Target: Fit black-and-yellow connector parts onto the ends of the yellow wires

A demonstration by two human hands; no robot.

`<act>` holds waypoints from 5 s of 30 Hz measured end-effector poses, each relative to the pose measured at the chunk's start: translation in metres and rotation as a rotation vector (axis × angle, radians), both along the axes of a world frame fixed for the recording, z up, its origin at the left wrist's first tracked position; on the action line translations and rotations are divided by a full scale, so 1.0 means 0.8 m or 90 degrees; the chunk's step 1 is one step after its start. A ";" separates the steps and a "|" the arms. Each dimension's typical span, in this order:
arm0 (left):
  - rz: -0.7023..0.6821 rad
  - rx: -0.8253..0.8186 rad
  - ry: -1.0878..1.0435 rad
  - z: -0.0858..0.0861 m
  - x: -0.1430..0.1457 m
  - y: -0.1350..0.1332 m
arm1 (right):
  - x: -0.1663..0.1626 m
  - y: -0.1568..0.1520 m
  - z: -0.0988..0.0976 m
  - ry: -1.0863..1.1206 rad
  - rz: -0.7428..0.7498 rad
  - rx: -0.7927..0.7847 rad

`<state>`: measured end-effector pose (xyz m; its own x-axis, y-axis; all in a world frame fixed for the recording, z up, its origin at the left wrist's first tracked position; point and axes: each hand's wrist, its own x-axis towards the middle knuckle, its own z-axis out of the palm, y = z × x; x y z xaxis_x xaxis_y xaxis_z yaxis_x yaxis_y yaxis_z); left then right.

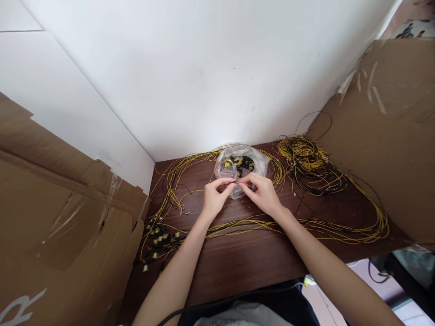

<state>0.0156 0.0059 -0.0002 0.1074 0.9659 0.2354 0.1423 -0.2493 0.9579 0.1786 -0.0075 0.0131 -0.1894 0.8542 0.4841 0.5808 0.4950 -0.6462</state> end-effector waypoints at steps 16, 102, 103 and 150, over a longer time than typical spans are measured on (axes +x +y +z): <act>-0.020 0.005 0.009 -0.001 -0.001 0.000 | -0.004 -0.001 -0.005 0.006 0.023 0.001; -0.008 0.045 0.058 -0.007 -0.001 0.002 | -0.004 -0.003 -0.004 -0.020 0.013 0.000; -0.006 0.044 0.054 -0.008 -0.001 0.002 | -0.004 -0.003 -0.004 -0.017 0.011 0.000; -0.013 0.109 0.151 -0.011 -0.001 0.000 | -0.004 -0.002 -0.003 -0.026 -0.006 -0.021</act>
